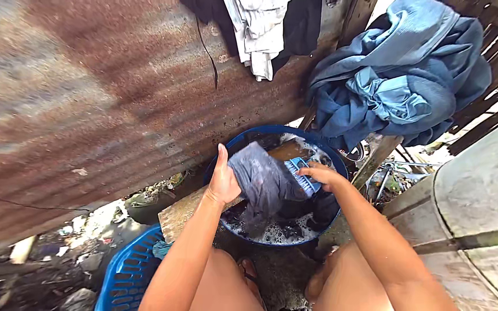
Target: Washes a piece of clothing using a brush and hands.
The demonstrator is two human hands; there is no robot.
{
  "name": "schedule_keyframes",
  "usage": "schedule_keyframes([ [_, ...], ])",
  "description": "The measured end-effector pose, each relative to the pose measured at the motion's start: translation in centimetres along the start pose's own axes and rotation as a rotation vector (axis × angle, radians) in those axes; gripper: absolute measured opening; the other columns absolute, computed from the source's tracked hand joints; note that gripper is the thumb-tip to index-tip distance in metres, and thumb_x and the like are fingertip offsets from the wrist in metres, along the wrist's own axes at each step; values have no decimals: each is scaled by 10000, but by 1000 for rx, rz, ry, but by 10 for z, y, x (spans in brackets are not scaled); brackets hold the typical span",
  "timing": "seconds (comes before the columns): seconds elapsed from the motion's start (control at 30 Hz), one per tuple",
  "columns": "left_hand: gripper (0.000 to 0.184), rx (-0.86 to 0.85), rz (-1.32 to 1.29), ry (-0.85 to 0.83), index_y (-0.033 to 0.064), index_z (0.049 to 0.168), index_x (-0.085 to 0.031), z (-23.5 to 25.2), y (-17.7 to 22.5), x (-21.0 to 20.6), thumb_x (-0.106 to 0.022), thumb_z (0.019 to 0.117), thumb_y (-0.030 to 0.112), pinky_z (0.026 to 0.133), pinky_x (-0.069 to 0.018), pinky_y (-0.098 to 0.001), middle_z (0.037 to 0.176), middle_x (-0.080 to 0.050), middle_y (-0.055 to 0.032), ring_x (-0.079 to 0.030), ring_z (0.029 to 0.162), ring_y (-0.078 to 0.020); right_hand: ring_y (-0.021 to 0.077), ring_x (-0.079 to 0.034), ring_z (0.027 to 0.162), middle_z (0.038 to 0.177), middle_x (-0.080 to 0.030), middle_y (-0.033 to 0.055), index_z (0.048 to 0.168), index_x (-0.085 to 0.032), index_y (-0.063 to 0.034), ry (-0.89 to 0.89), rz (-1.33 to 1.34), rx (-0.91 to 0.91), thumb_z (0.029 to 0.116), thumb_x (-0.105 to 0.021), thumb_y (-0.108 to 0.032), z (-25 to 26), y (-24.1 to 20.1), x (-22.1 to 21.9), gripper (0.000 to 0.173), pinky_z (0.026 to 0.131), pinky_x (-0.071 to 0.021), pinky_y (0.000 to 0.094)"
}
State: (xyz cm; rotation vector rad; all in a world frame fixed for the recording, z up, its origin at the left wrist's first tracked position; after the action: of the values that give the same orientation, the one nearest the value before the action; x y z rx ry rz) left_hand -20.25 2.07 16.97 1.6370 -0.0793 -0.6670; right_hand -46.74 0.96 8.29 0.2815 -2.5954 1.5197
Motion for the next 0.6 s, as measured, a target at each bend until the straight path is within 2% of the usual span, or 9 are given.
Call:
schedule_keyframes([
  [0.07, 912, -84, -44, -144, 177, 1337, -586, 7, 38, -29, -114, 917, 834, 950, -574, -412, 1195, -713, -26, -673, 1130, -171, 281, -678, 894, 1095, -649, 183, 1406, -478, -27, -43, 198, 21, 1042, -553, -236, 0, 4, -9, 427, 786, -593, 459],
  [0.13, 956, -157, -76, -220, 159, 1320, -595, 10, 72, -59, -22, 920, 813, 958, -569, -421, 1191, -707, -51, -668, 1136, -187, 240, -704, 843, 988, -691, 121, 1302, -532, -66, -119, 346, 61, 1076, -432, -285, 0, 3, -12, 331, 758, -609, 422],
  [0.17, 979, -202, -79, -249, 141, 1336, -582, 10, 88, -69, 14, 923, 799, 977, -558, -428, 1210, -693, -68, -657, 1155, -196, 236, -712, 844, 985, -699, 112, 1300, -524, -74, -145, 375, 101, 1081, -403, -290, -4, -4, -11, 330, 754, -612, 411],
  [0.23, 1007, -288, -56, -279, 111, 1368, -551, 4, 116, -80, 59, 924, 779, 1020, -534, -447, 1257, -662, -93, -631, 1198, -212, 226, -716, 828, 985, -703, 111, 1340, -486, -69, -117, 347, 215, 1054, -432, -273, -16, -25, 0, 355, 733, -616, 390],
  [0.33, 992, -382, -55, -270, 94, 1338, -560, -12, 141, -68, 83, 939, 736, 1018, -535, -447, 1250, -661, -107, -631, 1191, -217, 188, -703, 769, 961, -683, 81, 1363, -460, -74, 63, 348, 355, 1022, -514, -246, -37, -49, 37, 385, 682, -621, 362],
  [0.4, 956, -407, -56, -235, 99, 1342, -561, -18, 138, -42, 56, 955, 718, 1003, -546, -424, 1245, -668, -100, -640, 1175, -203, 152, -697, 726, 923, -674, 37, 1322, -461, -110, 146, 400, 435, 1011, -517, -219, -47, -57, 62, 334, 640, -624, 335],
  [0.47, 946, -352, -73, -141, 131, 1315, -589, -16, 117, -16, 13, 942, 758, 967, -565, -421, 1207, -690, -78, -659, 1140, -192, 156, -702, 717, 916, -672, 30, 1274, -453, -130, 176, 439, 454, 1017, -514, -207, -46, -56, 69, 275, 629, -629, 341],
  [0.53, 928, -260, -136, -55, 139, 1281, -613, -8, 87, 1, -30, 947, 779, 946, -578, -430, 1167, -709, -70, -675, 1112, -192, 210, -713, 755, 968, -682, 87, 1348, -440, -111, 135, 460, 365, 1033, -519, -227, -34, -45, 49, 345, 654, -632, 382],
  [0.6, 903, -182, -189, -12, 141, 1258, -625, 0, 62, 8, -37, 967, 762, 948, -575, -430, 1149, -716, -65, -678, 1108, -191, 237, -709, 779, 1016, -686, 120, 1395, -446, -101, 49, 453, 232, 1039, -518, -261, -20, -28, 9, 397, 670, -625, 409],
])
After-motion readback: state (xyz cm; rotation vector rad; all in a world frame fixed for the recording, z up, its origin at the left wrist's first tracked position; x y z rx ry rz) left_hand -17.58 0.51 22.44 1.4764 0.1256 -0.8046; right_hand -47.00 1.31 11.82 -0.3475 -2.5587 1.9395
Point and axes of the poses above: each hand's wrist, its own z-axis towards the middle knuckle, its own x-axis out of the back of the hand, y = z × x, the point moved 5 cm from there along z, towards the middle knuckle
